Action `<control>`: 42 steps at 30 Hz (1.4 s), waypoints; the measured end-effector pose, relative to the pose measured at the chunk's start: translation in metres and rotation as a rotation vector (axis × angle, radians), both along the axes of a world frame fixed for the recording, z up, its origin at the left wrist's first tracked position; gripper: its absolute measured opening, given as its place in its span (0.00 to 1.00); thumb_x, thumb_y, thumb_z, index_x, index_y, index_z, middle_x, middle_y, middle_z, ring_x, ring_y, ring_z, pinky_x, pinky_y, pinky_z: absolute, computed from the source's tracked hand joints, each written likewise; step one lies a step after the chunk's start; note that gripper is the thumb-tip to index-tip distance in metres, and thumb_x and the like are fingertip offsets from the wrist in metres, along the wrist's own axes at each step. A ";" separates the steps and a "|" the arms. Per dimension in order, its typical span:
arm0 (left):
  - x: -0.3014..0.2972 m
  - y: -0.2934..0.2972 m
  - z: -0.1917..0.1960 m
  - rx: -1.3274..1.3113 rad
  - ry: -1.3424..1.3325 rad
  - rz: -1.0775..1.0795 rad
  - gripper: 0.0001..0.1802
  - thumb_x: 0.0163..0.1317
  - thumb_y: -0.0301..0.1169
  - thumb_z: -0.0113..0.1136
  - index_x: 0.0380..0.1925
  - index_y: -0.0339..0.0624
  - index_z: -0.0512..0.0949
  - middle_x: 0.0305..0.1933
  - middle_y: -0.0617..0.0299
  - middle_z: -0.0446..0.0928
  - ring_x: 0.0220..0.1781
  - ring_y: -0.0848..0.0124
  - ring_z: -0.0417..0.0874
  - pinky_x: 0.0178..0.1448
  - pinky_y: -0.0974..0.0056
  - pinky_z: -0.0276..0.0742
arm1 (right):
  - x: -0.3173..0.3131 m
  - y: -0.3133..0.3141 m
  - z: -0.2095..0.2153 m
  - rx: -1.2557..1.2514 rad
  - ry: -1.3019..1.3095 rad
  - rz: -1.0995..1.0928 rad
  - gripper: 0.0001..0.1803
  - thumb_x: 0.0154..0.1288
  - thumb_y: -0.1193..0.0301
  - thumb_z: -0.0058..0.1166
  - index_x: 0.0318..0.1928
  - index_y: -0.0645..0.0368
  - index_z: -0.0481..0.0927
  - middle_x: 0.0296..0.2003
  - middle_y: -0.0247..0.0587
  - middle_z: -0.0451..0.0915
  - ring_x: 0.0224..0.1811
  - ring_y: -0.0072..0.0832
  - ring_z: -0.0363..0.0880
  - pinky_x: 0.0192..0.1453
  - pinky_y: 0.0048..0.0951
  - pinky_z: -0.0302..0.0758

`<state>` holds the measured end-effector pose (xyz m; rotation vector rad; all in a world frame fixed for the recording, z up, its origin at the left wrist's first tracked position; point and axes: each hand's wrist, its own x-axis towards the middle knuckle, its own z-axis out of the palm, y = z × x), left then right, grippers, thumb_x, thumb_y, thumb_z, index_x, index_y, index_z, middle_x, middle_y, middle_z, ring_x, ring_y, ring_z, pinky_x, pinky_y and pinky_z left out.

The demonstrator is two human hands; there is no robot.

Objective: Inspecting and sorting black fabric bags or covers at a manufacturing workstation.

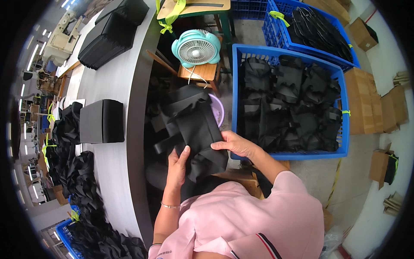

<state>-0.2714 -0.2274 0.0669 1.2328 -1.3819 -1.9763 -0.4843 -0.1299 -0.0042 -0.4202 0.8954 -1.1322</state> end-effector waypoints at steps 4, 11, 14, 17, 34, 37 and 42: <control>0.004 0.009 -0.002 -0.017 -0.047 -0.166 0.25 0.74 0.40 0.57 0.59 0.30 0.73 0.55 0.59 0.78 0.54 0.74 0.75 0.62 0.68 0.70 | -0.007 0.013 0.021 0.066 0.059 -0.273 0.21 0.61 0.77 0.65 0.56 0.63 0.79 0.48 0.34 0.84 0.48 0.24 0.82 0.59 0.29 0.76; 0.016 0.016 0.047 -0.117 0.248 -0.211 0.26 0.72 0.31 0.58 0.68 0.36 0.69 0.66 0.56 0.74 0.67 0.65 0.74 0.70 0.62 0.70 | -0.121 0.004 0.011 0.053 0.300 -0.617 0.15 0.59 0.77 0.65 0.47 0.57 0.80 0.44 0.33 0.83 0.46 0.27 0.81 0.57 0.33 0.79; 0.036 0.020 0.119 -0.302 0.279 -0.209 0.15 0.69 0.24 0.58 0.55 0.32 0.79 0.55 0.54 0.81 0.57 0.65 0.82 0.64 0.62 0.76 | -0.212 0.011 -0.029 0.202 0.786 -0.778 0.28 0.60 0.67 0.68 0.60 0.60 0.77 0.51 0.37 0.82 0.50 0.26 0.79 0.53 0.27 0.74; 0.071 0.016 0.184 -0.808 0.716 -0.216 0.13 0.66 0.22 0.59 0.49 0.28 0.81 0.50 0.47 0.83 0.50 0.56 0.85 0.55 0.60 0.82 | -0.332 0.084 -0.073 0.401 0.932 -1.041 0.29 0.62 0.66 0.67 0.62 0.62 0.76 0.45 0.37 0.83 0.42 0.20 0.80 0.40 0.20 0.74; 0.229 0.093 0.189 -1.034 0.693 0.314 0.03 0.54 0.17 0.63 0.29 0.33 0.82 0.32 0.53 0.81 0.35 0.59 0.83 0.43 0.57 0.80 | 0.138 -0.047 -0.047 -0.644 1.363 0.230 0.15 0.67 0.81 0.55 0.53 0.63 0.78 0.60 0.51 0.73 0.53 0.42 0.80 0.56 0.33 0.77; 0.257 0.096 0.190 -1.074 0.723 0.306 0.03 0.54 0.17 0.64 0.26 0.35 0.82 0.29 0.55 0.81 0.32 0.60 0.83 0.41 0.57 0.79 | 0.159 -0.054 -0.056 -0.589 1.294 0.362 0.14 0.67 0.81 0.54 0.53 0.62 0.78 0.60 0.53 0.73 0.59 0.50 0.77 0.61 0.38 0.74; 0.350 0.131 0.067 -1.024 -0.776 1.151 0.17 0.54 0.27 0.72 0.45 0.40 0.82 0.49 0.53 0.80 0.55 0.54 0.78 0.60 0.54 0.73 | 0.262 -0.042 0.033 -1.001 1.442 0.468 0.13 0.67 0.80 0.54 0.52 0.61 0.79 0.60 0.50 0.74 0.57 0.52 0.78 0.58 0.41 0.76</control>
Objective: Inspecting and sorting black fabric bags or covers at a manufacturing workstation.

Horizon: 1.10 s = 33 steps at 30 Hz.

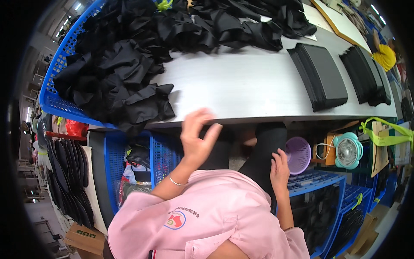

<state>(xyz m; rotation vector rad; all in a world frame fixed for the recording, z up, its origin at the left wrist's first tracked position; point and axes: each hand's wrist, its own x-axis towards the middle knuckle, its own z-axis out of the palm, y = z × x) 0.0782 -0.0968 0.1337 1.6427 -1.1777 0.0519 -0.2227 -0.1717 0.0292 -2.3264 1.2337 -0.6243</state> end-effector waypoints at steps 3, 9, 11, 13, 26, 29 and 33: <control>0.068 0.016 -0.061 0.140 -0.159 0.567 0.29 0.49 0.29 0.75 0.54 0.39 0.77 0.62 0.52 0.73 0.61 0.50 0.73 0.68 0.48 0.64 | 0.034 0.003 0.011 -0.010 -0.020 0.118 0.13 0.65 0.79 0.56 0.50 0.61 0.80 0.60 0.48 0.75 0.52 0.48 0.81 0.54 0.40 0.78; 0.135 0.045 -0.097 0.070 0.117 0.550 0.13 0.57 0.19 0.59 0.43 0.36 0.80 0.46 0.52 0.81 0.50 0.52 0.78 0.56 0.57 0.75 | 0.115 -0.004 0.031 -0.100 -0.081 0.471 0.15 0.63 0.80 0.59 0.51 0.61 0.80 0.59 0.47 0.76 0.50 0.44 0.83 0.52 0.35 0.80; 0.118 0.035 -0.075 -0.063 0.298 0.423 0.12 0.60 0.19 0.60 0.45 0.36 0.80 0.46 0.58 0.81 0.49 0.62 0.80 0.54 0.63 0.76 | 0.142 -0.006 0.039 -0.067 -0.172 0.470 0.19 0.62 0.78 0.61 0.54 0.60 0.79 0.59 0.44 0.77 0.50 0.40 0.83 0.51 0.34 0.81; 0.085 0.021 -0.042 -0.191 0.642 0.189 0.11 0.64 0.20 0.61 0.47 0.36 0.79 0.45 0.65 0.79 0.49 0.75 0.77 0.55 0.69 0.74 | 0.164 -0.011 0.050 0.303 -0.356 0.482 0.31 0.64 0.74 0.65 0.66 0.60 0.70 0.62 0.47 0.75 0.51 0.36 0.84 0.52 0.31 0.81; -0.016 -0.001 -0.071 0.298 1.006 -0.480 0.21 0.66 0.24 0.63 0.57 0.31 0.74 0.50 0.60 0.80 0.50 0.76 0.81 0.52 0.70 0.80 | 0.185 -0.083 0.064 -0.108 -0.397 0.204 0.21 0.54 0.86 0.54 0.50 0.63 0.79 0.49 0.44 0.78 0.44 0.39 0.82 0.44 0.36 0.81; -0.014 0.017 -0.027 0.094 0.537 -0.356 0.12 0.58 0.24 0.71 0.41 0.33 0.82 0.35 0.59 0.84 0.33 0.75 0.83 0.40 0.72 0.79 | 0.179 -0.082 0.063 -0.316 -0.311 0.239 0.20 0.53 0.87 0.53 0.49 0.64 0.80 0.48 0.44 0.79 0.43 0.43 0.82 0.46 0.39 0.82; 0.003 -0.010 0.033 -0.062 -0.104 -0.199 0.32 0.48 0.23 0.76 0.55 0.42 0.77 0.56 0.54 0.78 0.58 0.59 0.77 0.62 0.57 0.74 | 0.184 -0.071 0.082 -0.550 -0.292 0.308 0.17 0.55 0.84 0.58 0.47 0.63 0.82 0.48 0.44 0.79 0.42 0.41 0.82 0.45 0.37 0.80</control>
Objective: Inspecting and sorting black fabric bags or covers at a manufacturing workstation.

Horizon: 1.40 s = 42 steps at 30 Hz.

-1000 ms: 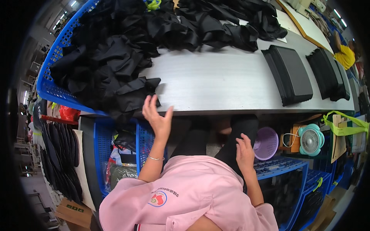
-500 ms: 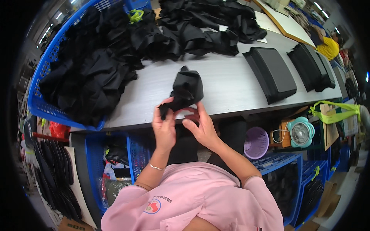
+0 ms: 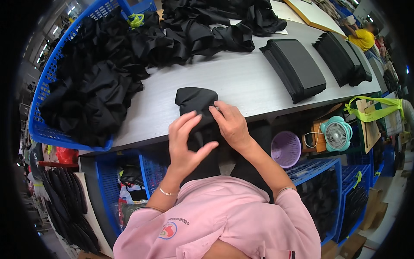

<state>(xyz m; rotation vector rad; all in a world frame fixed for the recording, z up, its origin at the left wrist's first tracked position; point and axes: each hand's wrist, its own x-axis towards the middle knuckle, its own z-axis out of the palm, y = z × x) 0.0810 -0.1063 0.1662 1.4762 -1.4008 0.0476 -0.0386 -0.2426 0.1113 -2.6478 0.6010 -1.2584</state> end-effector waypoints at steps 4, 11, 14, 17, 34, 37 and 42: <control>0.020 -0.038 -0.067 0.221 -0.024 -0.086 0.31 0.49 0.17 0.68 0.57 0.43 0.76 0.57 0.56 0.79 0.60 0.53 0.75 0.65 0.55 0.72 | -0.004 -0.003 -0.005 0.007 -0.009 0.022 0.16 0.56 0.83 0.60 0.46 0.61 0.82 0.47 0.44 0.79 0.42 0.40 0.81 0.45 0.34 0.78; 0.010 -0.053 -0.077 0.179 0.170 -0.063 0.15 0.56 0.18 0.62 0.44 0.42 0.82 0.42 0.59 0.83 0.55 0.56 0.77 0.59 0.55 0.71 | -0.028 0.037 -0.013 -0.204 -0.083 0.103 0.13 0.57 0.80 0.60 0.45 0.68 0.81 0.44 0.49 0.80 0.41 0.40 0.82 0.47 0.35 0.81; -0.007 -0.054 -0.048 0.052 0.018 -0.092 0.03 0.59 0.26 0.66 0.34 0.42 0.84 0.37 0.64 0.84 0.52 0.59 0.77 0.58 0.59 0.68 | -0.027 0.036 -0.040 -0.096 0.019 0.030 0.10 0.59 0.79 0.57 0.43 0.66 0.80 0.36 0.48 0.80 0.36 0.42 0.83 0.40 0.35 0.81; -0.018 -0.054 -0.036 0.050 0.044 -0.162 0.04 0.63 0.28 0.65 0.34 0.40 0.84 0.37 0.64 0.84 0.51 0.61 0.77 0.60 0.58 0.69 | -0.033 0.032 -0.047 0.037 0.124 -0.127 0.09 0.56 0.80 0.57 0.39 0.63 0.77 0.29 0.46 0.77 0.27 0.43 0.79 0.28 0.39 0.76; -0.048 -0.047 -0.035 0.220 0.446 -0.374 0.08 0.68 0.32 0.61 0.33 0.40 0.82 0.36 0.63 0.82 0.47 0.63 0.75 0.55 0.61 0.72 | -0.066 0.045 -0.061 -0.017 -0.274 -0.368 0.10 0.61 0.80 0.56 0.44 0.62 0.84 0.31 0.47 0.81 0.31 0.47 0.80 0.41 0.41 0.80; -0.046 -0.050 -0.039 0.247 0.451 -0.374 0.09 0.68 0.33 0.61 0.33 0.40 0.82 0.36 0.63 0.82 0.46 0.63 0.75 0.54 0.61 0.73 | -0.069 0.047 -0.048 -0.142 -0.093 -0.379 0.16 0.59 0.78 0.59 0.49 0.60 0.84 0.34 0.48 0.82 0.36 0.47 0.82 0.47 0.41 0.80; -0.060 -0.043 -0.035 0.246 0.353 -0.422 0.09 0.67 0.34 0.62 0.33 0.41 0.82 0.36 0.66 0.83 0.46 0.64 0.74 0.56 0.61 0.69 | -0.083 0.051 -0.069 -0.174 0.033 -0.431 0.15 0.58 0.78 0.61 0.47 0.59 0.83 0.33 0.47 0.81 0.36 0.46 0.81 0.43 0.42 0.79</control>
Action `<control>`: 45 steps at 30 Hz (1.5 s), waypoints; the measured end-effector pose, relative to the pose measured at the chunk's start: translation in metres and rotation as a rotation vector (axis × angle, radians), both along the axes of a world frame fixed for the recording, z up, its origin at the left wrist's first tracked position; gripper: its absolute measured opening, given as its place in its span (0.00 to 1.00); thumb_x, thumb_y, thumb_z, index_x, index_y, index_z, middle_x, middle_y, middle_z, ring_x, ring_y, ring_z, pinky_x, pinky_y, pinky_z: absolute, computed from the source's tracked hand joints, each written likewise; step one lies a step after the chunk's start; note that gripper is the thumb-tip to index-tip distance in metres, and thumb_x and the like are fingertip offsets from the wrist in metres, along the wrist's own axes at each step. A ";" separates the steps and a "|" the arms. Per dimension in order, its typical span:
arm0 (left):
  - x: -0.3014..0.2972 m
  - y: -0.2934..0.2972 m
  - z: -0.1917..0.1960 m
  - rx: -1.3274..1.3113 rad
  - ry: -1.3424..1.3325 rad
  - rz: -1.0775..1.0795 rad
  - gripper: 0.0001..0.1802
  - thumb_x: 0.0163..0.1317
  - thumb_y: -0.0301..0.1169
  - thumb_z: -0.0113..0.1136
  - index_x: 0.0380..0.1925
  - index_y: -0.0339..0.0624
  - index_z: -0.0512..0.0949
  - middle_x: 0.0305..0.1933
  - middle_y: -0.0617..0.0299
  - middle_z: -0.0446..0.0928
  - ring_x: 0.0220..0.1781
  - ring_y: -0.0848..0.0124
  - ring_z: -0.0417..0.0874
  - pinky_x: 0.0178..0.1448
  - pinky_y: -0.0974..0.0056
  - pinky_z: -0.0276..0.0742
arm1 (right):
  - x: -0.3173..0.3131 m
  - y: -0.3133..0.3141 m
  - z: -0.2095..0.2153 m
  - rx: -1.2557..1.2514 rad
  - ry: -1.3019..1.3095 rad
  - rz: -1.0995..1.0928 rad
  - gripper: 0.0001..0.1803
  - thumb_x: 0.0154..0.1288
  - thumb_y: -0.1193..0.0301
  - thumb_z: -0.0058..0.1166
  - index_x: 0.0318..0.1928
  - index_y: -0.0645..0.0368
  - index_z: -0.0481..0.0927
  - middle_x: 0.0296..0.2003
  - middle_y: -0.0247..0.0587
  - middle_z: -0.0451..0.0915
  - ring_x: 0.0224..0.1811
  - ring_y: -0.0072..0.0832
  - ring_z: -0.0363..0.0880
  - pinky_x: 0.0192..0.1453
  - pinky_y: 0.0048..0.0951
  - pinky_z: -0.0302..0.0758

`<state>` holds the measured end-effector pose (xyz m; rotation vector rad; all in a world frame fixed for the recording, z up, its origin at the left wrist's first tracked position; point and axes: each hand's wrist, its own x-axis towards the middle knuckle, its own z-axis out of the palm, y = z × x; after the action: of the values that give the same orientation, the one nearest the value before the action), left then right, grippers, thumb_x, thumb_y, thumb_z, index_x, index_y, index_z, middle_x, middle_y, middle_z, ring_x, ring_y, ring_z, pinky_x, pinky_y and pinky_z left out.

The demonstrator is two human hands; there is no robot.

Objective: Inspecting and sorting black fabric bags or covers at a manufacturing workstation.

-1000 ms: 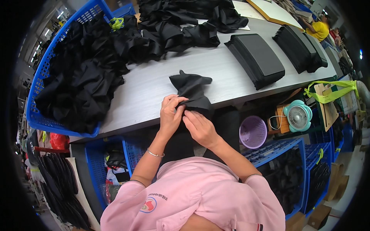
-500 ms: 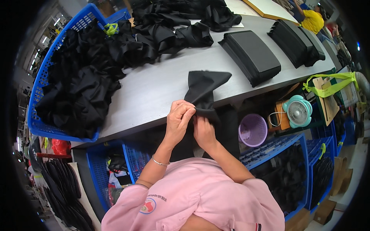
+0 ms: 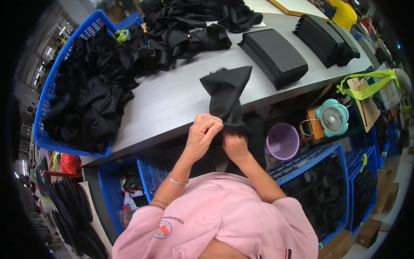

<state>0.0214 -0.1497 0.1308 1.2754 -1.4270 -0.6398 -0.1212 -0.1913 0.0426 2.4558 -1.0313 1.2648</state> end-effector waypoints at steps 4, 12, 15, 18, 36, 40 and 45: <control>-0.013 0.003 -0.001 -0.044 -0.102 0.049 0.07 0.65 0.33 0.63 0.31 0.42 0.82 0.35 0.68 0.82 0.44 0.63 0.72 0.56 0.60 0.67 | -0.004 -0.001 -0.001 0.701 -0.260 0.275 0.06 0.64 0.75 0.58 0.41 0.59 0.80 0.31 0.42 0.80 0.33 0.39 0.80 0.37 0.38 0.76; -0.041 0.028 -0.015 -0.040 -0.058 0.030 0.08 0.64 0.32 0.64 0.29 0.40 0.80 0.36 0.66 0.82 0.45 0.63 0.74 0.54 0.60 0.69 | -0.013 0.002 0.004 1.608 -1.454 1.015 0.18 0.64 0.64 0.65 0.51 0.59 0.80 0.49 0.34 0.81 0.52 0.25 0.80 0.60 0.31 0.75; -0.042 0.032 -0.018 0.031 -0.035 -0.079 0.09 0.66 0.32 0.62 0.30 0.38 0.80 0.34 0.64 0.82 0.41 0.63 0.75 0.49 0.61 0.72 | -0.028 -0.018 -0.050 1.617 -1.153 0.908 0.21 0.64 0.65 0.65 0.55 0.58 0.79 0.50 0.32 0.80 0.51 0.24 0.78 0.60 0.29 0.74; -0.042 0.039 -0.031 0.111 0.020 -0.098 0.08 0.68 0.30 0.61 0.31 0.38 0.80 0.36 0.62 0.83 0.41 0.68 0.75 0.49 0.64 0.71 | -0.027 -0.013 -0.045 1.593 -1.001 0.867 0.17 0.64 0.69 0.64 0.53 0.56 0.79 0.47 0.30 0.80 0.48 0.21 0.77 0.55 0.26 0.75; -0.065 0.066 -0.042 0.019 -0.051 0.029 0.07 0.64 0.29 0.64 0.30 0.37 0.81 0.34 0.62 0.83 0.38 0.68 0.78 0.45 0.65 0.74 | -0.049 0.044 -0.066 1.875 -1.325 0.811 0.16 0.60 0.66 0.70 0.47 0.54 0.82 0.46 0.32 0.82 0.50 0.24 0.79 0.56 0.31 0.76; -0.070 0.071 -0.043 0.080 0.073 0.045 0.08 0.66 0.28 0.62 0.29 0.37 0.79 0.34 0.61 0.82 0.36 0.68 0.78 0.44 0.65 0.74 | -0.050 0.040 -0.061 1.844 -1.402 0.983 0.12 0.66 0.63 0.64 0.45 0.55 0.82 0.46 0.31 0.82 0.51 0.26 0.79 0.59 0.33 0.75; -0.079 0.074 -0.048 0.101 0.059 -0.092 0.10 0.66 0.32 0.63 0.28 0.37 0.78 0.33 0.63 0.81 0.35 0.66 0.78 0.42 0.64 0.74 | -0.012 0.000 -0.033 1.634 -1.218 0.933 0.12 0.67 0.64 0.62 0.45 0.55 0.82 0.45 0.32 0.82 0.51 0.26 0.79 0.59 0.33 0.75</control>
<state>-0.0577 -0.0756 0.0825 1.2644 -1.4262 -0.8133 -0.1330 -0.1914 0.0095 3.1863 -1.5502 3.6817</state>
